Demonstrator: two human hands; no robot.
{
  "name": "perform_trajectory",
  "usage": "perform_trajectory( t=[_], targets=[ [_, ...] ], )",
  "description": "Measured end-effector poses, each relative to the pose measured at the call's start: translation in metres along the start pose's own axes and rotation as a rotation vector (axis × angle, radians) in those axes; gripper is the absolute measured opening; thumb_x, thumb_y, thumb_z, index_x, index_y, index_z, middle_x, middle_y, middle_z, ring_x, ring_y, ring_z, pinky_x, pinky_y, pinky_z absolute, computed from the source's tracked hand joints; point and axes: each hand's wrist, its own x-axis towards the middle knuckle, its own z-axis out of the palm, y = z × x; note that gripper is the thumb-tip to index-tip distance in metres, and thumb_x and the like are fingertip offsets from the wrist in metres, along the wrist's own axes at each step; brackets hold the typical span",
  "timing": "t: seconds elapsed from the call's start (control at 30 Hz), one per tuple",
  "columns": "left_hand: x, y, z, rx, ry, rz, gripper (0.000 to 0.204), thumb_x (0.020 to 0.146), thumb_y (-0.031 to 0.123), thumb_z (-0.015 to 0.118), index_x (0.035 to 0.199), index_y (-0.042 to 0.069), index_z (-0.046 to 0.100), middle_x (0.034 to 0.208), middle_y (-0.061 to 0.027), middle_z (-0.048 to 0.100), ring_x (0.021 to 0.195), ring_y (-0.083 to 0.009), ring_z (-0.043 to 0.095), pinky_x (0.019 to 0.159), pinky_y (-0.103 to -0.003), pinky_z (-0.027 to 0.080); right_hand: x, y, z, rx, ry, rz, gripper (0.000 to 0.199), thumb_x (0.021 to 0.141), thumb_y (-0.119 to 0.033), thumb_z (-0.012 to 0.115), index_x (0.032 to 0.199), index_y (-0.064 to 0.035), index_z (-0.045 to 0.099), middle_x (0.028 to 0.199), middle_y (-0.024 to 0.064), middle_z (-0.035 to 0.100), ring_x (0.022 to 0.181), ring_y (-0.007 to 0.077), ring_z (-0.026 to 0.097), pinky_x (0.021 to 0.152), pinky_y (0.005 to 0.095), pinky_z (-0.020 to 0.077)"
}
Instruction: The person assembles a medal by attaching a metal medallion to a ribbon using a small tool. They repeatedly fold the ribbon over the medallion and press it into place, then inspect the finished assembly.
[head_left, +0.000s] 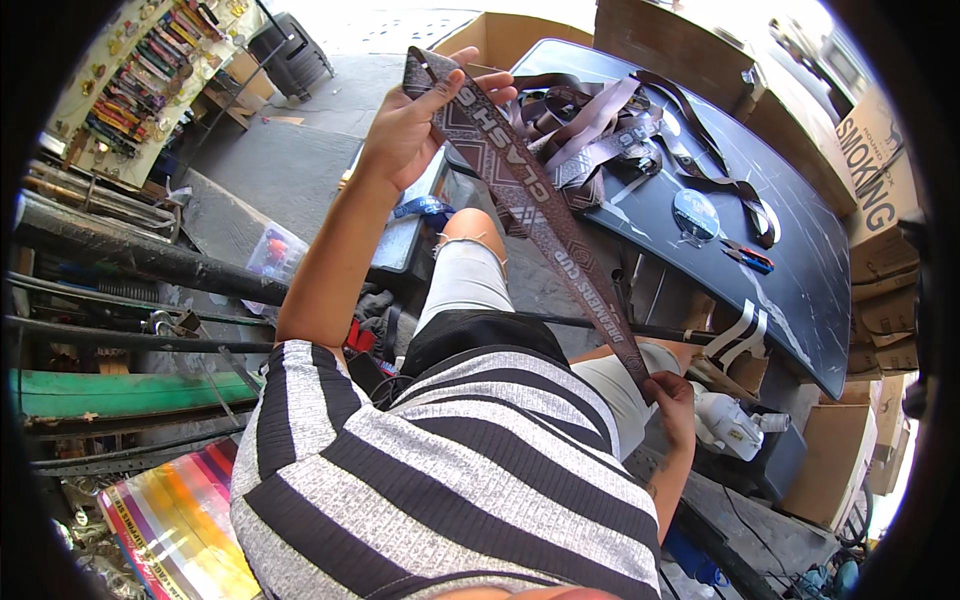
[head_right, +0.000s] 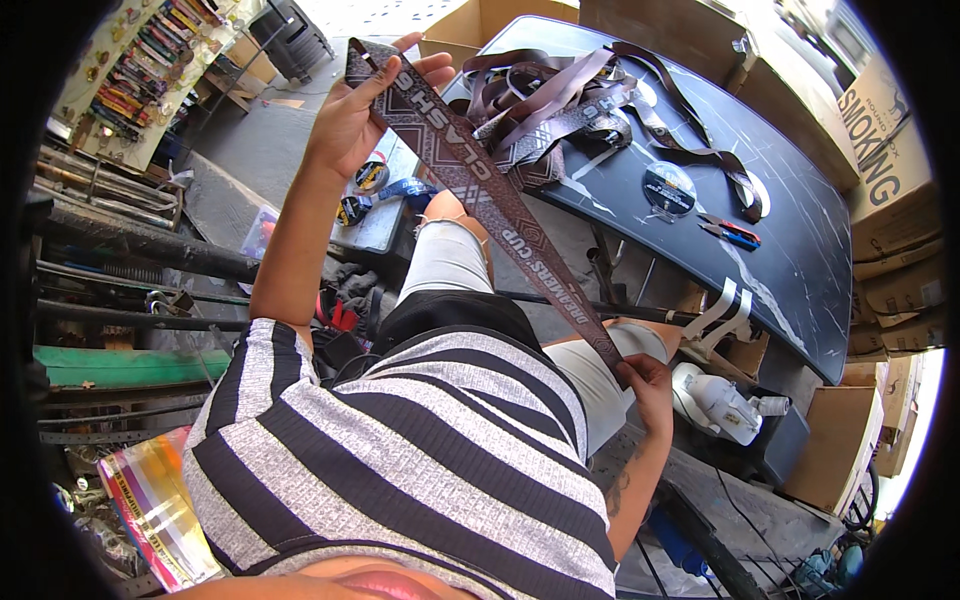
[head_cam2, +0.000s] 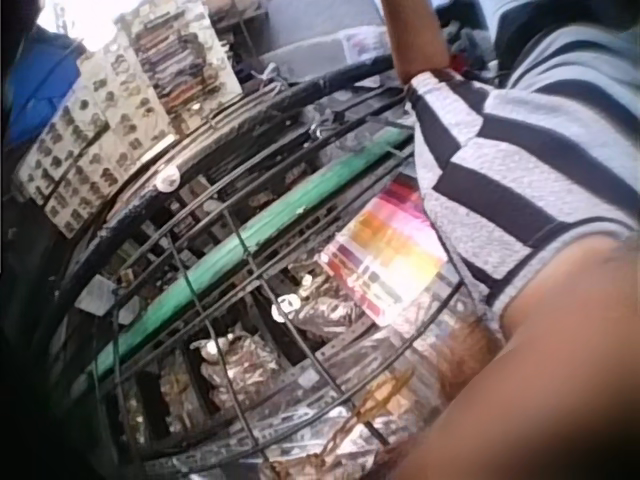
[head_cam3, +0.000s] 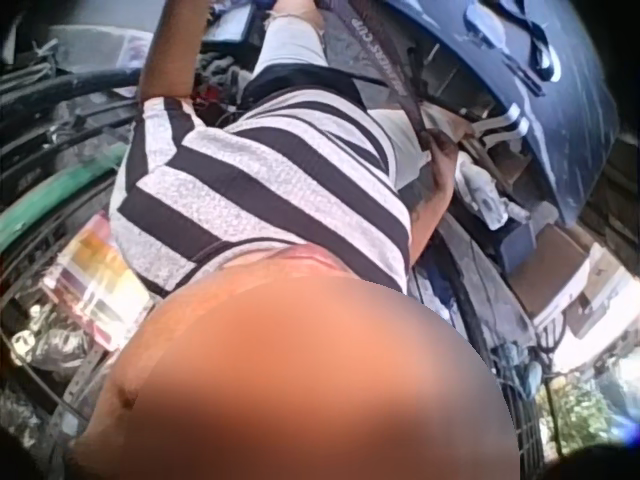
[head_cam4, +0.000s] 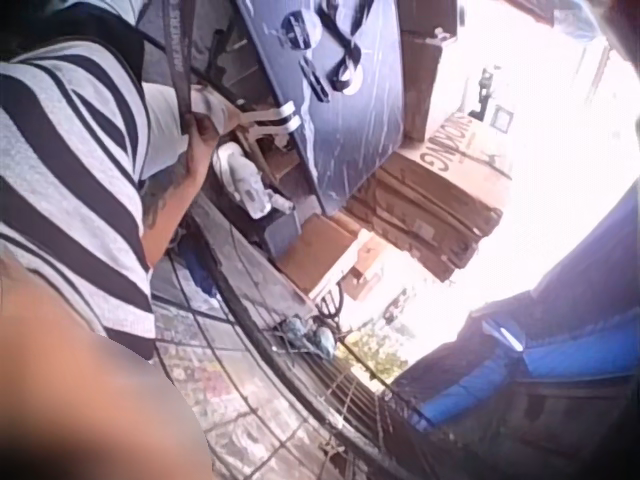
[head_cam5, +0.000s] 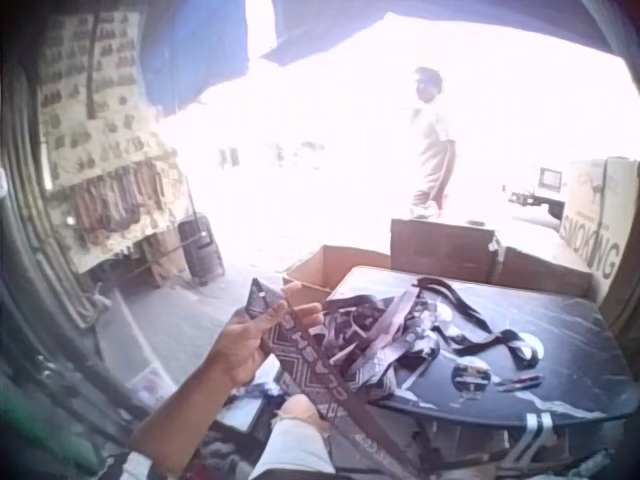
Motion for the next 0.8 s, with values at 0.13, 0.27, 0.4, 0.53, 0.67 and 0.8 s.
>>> perform_trajectory(
  t=[0.13,0.27,0.4,0.53,0.67,0.8],
  targets=[
    [0.000,0.001,0.005,0.032,-0.013,-0.002,0.050,0.102,0.022,0.058,0.145,0.000,0.042,0.124,-0.0272,0.066,0.116,-0.0357,0.067,0.098,-0.043,0.056,0.000,0.006,-0.004,0.015,-0.005,0.007,0.010,0.090,-0.006,0.072,0.095,0.0013,0.071,0.078,0.0014,0.070,0.068,0.0076,0.059,0.065,0.0247,0.0455],
    [0.002,0.001,0.010,0.022,-0.026,0.004,0.050,0.103,0.023,0.058,0.145,0.001,0.043,0.123,-0.0265,0.067,0.116,-0.0346,0.067,0.096,-0.042,0.058,0.000,0.011,-0.005,0.020,-0.001,-0.013,0.010,0.090,-0.007,0.071,0.095,0.0016,0.071,0.079,0.0015,0.071,0.068,0.0078,0.059,0.065,0.0247,0.0458],
    [0.000,0.001,0.015,0.034,-0.038,-0.021,0.049,0.103,0.021,0.056,0.145,-0.002,0.045,0.130,-0.0271,0.063,0.121,-0.0337,0.064,0.101,-0.041,0.055,0.001,0.014,-0.005,0.001,0.009,-0.013,0.011,0.091,-0.008,0.071,0.096,0.0015,0.072,0.079,0.0020,0.071,0.067,0.0079,0.060,0.066,0.0248,0.0464],
    [-0.001,0.001,0.018,0.031,-0.061,-0.020,0.050,0.103,0.022,0.057,0.146,-0.001,0.044,0.128,-0.0263,0.064,0.119,-0.0332,0.065,0.099,-0.042,0.056,0.000,0.016,-0.005,-0.023,0.019,-0.010,0.011,0.092,-0.009,0.070,0.095,0.0018,0.072,0.078,0.0022,0.071,0.067,0.0078,0.060,0.066,0.0248,0.0468],
    [-0.001,0.001,0.017,0.039,-0.066,-0.007,0.050,0.102,0.023,0.059,0.145,0.001,0.045,0.124,-0.0260,0.066,0.116,-0.0338,0.067,0.095,-0.043,0.058,0.000,0.018,-0.002,-0.012,0.022,0.004,0.011,0.092,-0.008,0.070,0.095,0.0021,0.072,0.079,0.0023,0.071,0.068,0.0076,0.060,0.067,0.0248,0.0469],
    [0.000,0.000,0.018,0.043,-0.062,-0.009,0.050,0.102,0.023,0.059,0.145,0.000,0.045,0.125,-0.0260,0.066,0.116,-0.0341,0.067,0.095,-0.043,0.058,0.000,0.021,0.000,-0.025,0.020,0.020,0.013,0.092,-0.013,0.071,0.094,0.0001,0.071,0.078,-0.0001,0.070,0.069,0.0067,0.059,0.068,0.0245,0.0452]
  ],
)
